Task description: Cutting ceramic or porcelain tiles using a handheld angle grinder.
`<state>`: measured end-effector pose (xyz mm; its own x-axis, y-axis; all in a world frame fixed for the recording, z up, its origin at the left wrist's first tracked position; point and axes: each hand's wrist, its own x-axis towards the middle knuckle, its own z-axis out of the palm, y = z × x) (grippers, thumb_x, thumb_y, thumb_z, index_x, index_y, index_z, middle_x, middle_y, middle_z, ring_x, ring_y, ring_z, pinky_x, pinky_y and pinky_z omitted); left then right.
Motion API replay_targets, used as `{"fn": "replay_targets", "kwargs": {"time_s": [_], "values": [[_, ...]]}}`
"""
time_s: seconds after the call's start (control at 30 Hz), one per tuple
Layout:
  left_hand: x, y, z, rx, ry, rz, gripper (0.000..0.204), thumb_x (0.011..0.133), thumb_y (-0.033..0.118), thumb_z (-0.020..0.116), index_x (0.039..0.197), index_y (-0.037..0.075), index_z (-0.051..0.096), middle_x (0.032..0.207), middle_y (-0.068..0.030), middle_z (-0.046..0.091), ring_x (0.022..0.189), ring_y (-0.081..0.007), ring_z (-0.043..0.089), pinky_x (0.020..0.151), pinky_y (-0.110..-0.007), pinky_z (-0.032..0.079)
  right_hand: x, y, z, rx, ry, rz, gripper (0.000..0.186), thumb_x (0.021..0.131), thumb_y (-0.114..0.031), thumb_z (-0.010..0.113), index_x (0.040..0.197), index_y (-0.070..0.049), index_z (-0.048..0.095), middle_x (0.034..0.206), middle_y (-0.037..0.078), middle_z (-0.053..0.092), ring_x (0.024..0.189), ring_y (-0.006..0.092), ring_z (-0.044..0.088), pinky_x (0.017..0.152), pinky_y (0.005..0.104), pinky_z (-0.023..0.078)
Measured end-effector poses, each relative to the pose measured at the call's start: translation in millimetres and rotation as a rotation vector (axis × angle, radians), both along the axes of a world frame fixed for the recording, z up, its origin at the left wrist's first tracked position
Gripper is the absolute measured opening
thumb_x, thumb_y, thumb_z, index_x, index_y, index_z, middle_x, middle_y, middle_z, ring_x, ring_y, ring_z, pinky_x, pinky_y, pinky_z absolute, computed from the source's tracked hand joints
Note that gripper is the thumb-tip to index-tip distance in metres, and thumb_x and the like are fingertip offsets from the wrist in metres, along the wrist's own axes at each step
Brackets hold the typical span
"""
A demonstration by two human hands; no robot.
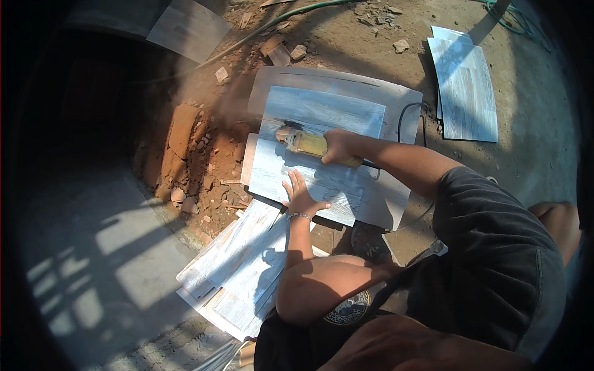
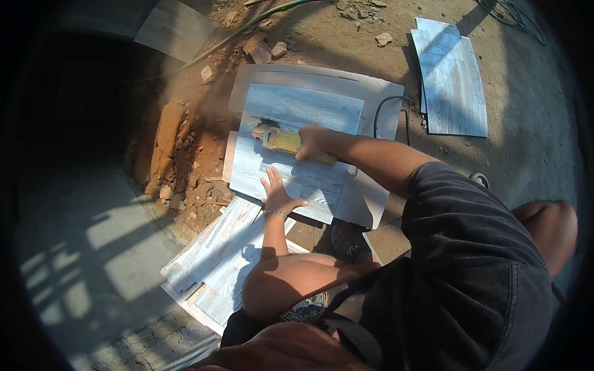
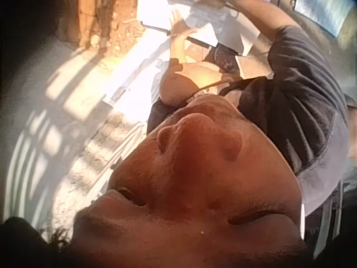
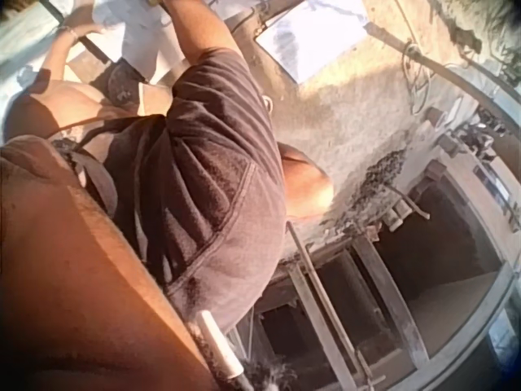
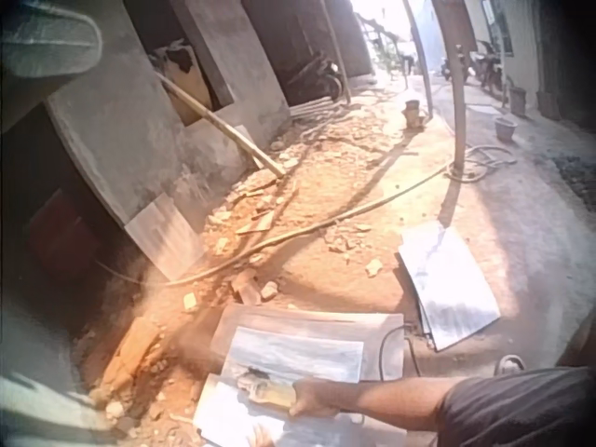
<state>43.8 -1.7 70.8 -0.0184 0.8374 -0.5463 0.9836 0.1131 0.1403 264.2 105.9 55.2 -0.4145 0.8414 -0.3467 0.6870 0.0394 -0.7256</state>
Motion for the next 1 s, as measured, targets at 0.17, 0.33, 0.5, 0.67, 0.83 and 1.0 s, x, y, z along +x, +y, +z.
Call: {"fn": "replay_targets", "kwargs": {"time_s": [0.17,0.33,0.5,0.67,0.83,1.0], "values": [[0.5,1.1,-3.5,-0.007,0.001,0.015,0.157,0.049,0.039,0.101,0.165,0.012,-0.002,0.174,-0.0102,-0.003,0.158,-0.0423,-0.001,0.112,-0.079,0.023,5.6,-4.2,-7.5,0.01,0.047,-0.008,0.063,0.068,-0.042,0.081,0.103,0.01,0.072,0.101,0.029,0.073,0.099,0.0386,0.072,0.086,0.0447,0.057],[-0.9,1.0,-7.2,0.008,0.012,0.003,0.158,0.049,0.04,0.101,0.165,0.012,-0.003,0.174,-0.0104,-0.003,0.158,-0.0429,-0.001,0.111,-0.079,0.024,11.4,-7.0,-11.0,0.011,0.032,0.007,0.063,0.066,-0.042,0.079,0.1,0.011,0.072,0.097,0.028,0.073,0.094,0.038,0.073,0.082,0.0444,0.058],[-1.2,1.6,-10.6,0.005,0.018,-0.017,0.158,0.049,0.041,0.101,0.165,0.012,-0.003,0.174,-0.0107,-0.004,0.158,-0.0437,-0.001,0.111,-0.079,0.025,20.7,-11.9,-12.2,0.015,0.035,0.019,0.062,0.064,-0.042,0.079,0.1,0.008,0.074,0.096,0.028,0.074,0.092,0.0372,0.073,0.081,0.0443,0.058],[-0.3,2.3,-12.5,-0.008,0.04,-0.009,0.158,0.049,0.042,0.101,0.164,0.01,-0.003,0.173,-0.0127,-0.004,0.157,-0.0453,-0.002,0.111,-0.08,0.024,27.7,-17.9,-13.7,-0.004,0.033,-0.004,0.06,0.064,-0.041,0.08,0.1,0.007,0.074,0.096,0.027,0.074,0.092,0.0369,0.073,0.081,0.0435,0.058],[2.6,3.8,-11.8,-0.023,0.063,-0.023,0.159,0.05,0.042,0.1,0.164,0.009,-0.005,0.173,-0.0135,-0.005,0.157,-0.0456,-0.003,0.112,-0.079,0.024,34.3,-22.8,-15.1,-0.021,0.047,-0.006,0.059,0.064,-0.04,0.08,0.1,0.007,0.074,0.096,0.026,0.074,0.093,0.036,0.073,0.082,0.0433,0.058],[5.6,3.4,-9.4,-0.029,0.076,-0.031,0.161,0.049,0.042,0.101,0.163,0.008,-0.007,0.173,-0.0147,-0.007,0.156,-0.0459,-0.004,0.112,-0.079,0.024,41.2,-27.3,-9.5,-0.073,0.032,0.003,0.063,0.064,-0.038,0.081,0.105,0.008,0.072,0.102,0.027,0.073,0.097,0.0352,0.073,0.085,0.0424,0.057]]}}
